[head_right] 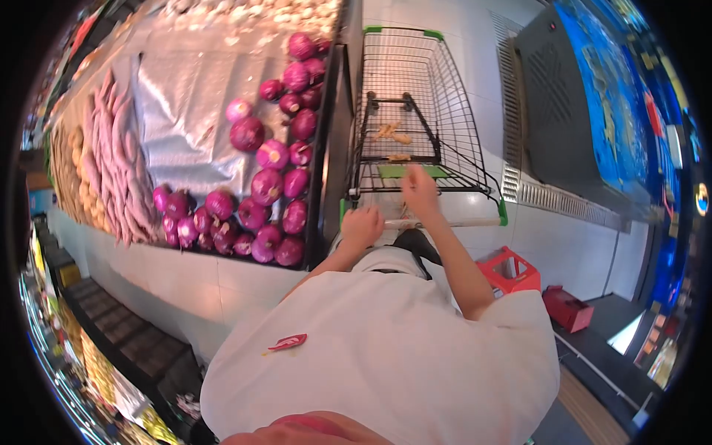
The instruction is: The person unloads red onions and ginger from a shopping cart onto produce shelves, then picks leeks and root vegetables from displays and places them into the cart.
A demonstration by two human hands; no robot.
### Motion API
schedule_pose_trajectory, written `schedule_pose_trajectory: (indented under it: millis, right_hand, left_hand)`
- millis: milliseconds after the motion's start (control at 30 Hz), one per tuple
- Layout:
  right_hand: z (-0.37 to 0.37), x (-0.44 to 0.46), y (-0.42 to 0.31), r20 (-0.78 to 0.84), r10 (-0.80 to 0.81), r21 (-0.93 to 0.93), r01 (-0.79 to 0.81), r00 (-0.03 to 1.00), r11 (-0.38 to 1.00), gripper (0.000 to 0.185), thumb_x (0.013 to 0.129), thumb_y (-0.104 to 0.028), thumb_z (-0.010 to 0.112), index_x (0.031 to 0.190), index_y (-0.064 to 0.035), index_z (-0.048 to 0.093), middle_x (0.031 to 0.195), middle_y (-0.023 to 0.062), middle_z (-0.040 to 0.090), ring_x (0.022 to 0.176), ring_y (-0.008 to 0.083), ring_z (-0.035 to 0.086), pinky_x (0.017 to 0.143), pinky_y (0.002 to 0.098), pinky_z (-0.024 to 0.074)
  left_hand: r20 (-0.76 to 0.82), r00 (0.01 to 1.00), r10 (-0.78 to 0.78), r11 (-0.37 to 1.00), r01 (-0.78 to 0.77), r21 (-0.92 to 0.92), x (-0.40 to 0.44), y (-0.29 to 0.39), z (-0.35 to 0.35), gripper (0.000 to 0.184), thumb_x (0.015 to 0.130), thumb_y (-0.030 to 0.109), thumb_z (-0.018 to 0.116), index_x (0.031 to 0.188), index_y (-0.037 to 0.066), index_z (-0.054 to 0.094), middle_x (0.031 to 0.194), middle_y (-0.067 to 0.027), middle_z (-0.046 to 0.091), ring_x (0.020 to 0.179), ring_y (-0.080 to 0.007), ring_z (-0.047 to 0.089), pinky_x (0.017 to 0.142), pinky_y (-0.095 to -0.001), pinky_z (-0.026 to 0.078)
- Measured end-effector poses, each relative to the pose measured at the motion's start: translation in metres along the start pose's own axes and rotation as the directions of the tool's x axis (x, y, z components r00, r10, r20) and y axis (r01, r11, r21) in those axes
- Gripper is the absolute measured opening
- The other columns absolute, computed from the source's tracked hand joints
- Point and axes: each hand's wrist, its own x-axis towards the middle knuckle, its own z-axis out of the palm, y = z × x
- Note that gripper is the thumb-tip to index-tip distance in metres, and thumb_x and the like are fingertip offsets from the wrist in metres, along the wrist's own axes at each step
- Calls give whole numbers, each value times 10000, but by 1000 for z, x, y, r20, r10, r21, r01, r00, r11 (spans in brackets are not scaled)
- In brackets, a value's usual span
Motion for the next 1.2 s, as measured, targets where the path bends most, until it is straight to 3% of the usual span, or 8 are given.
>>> schedule_pose_trajectory:
  millis: [133, 233, 333, 467, 500, 633, 933, 1200]
  right_hand:
    - [-103, -98, 122, -43, -51, -553, 19, 998, 833, 248, 966, -227, 642, 1116, -30, 655, 1122, 184, 652, 1099, 381, 593, 993, 501, 455]
    - [-131, -94, 124, -13, -336, -568, 270, 942, 778, 222, 998, -209, 610, 1135, -39, 655, 1028, 173, 703, 972, 379, 660, 870, 490, 512]
    - [-153, -55, 144, 166, 134, -506, -32, 977, 862, 177, 960, -185, 622, 1076, -69, 687, 889, 137, 735, 855, 373, 696, 785, 502, 523]
    - [-160, -21, 187, -131, 162, -465, -205, 978, 861, 110, 892, -184, 630, 899, -96, 696, 759, 125, 708, 752, 369, 696, 662, 513, 508]
    - [-159, -20, 188, -130, 146, -478, -191, 981, 857, 110, 879, -187, 629, 853, -98, 690, 765, 132, 706, 754, 366, 695, 645, 512, 505]
    - [-163, 7, 191, -208, 28, -493, -129, 978, 861, 146, 823, -194, 627, 713, -98, 616, 709, 131, 651, 675, 367, 647, 586, 500, 478]
    - [-180, 81, 204, -241, -127, -468, -1, 962, 884, 234, 832, -241, 665, 640, -121, 607, 657, 76, 618, 614, 305, 627, 568, 471, 481]
    - [-193, 170, 216, -161, 146, -487, -207, 976, 848, 253, 841, -316, 664, 686, -117, 654, 707, 99, 690, 659, 348, 679, 610, 469, 510]
  left_hand:
    - [159, 985, -67, 997, 61, 43, 14, 6, -8, 300, 944, 350, 618, 795, 103, 703, 678, -108, 693, 602, -321, 678, 590, -493, 487]
    - [234, 965, -114, 992, 97, 85, 31, 10, -10, 380, 939, 399, 625, 728, 100, 728, 630, -152, 683, 583, -350, 679, 602, -506, 516]
    - [350, 904, -246, 966, 201, 162, 52, 15, -9, 376, 921, 431, 624, 812, 113, 793, 673, -161, 710, 635, -364, 707, 644, -503, 556]
    - [398, 854, -334, 942, 296, 157, 88, 10, 7, 380, 888, 388, 595, 832, 78, 809, 786, -187, 753, 758, -392, 748, 734, -506, 599]
    - [526, 714, -463, 885, 406, 228, 107, 13, 6, 366, 865, 352, 573, 919, 91, 825, 937, -201, 780, 903, -380, 762, 848, -482, 603]
    - [555, 554, -620, 782, 486, 389, 163, 13, 21, 413, 849, 352, 583, 1055, 75, 810, 1098, -221, 772, 1051, -378, 746, 946, -461, 580]
    - [374, 659, -652, 757, 545, 361, 255, 31, 33, 432, 900, 431, 601, 984, 67, 819, 1026, -224, 774, 997, -402, 746, 923, -474, 584]
    - [199, 759, -620, 776, 556, 298, 332, 25, 55, 350, 880, 383, 609, 900, 89, 798, 900, -213, 765, 878, -414, 747, 830, -501, 591]
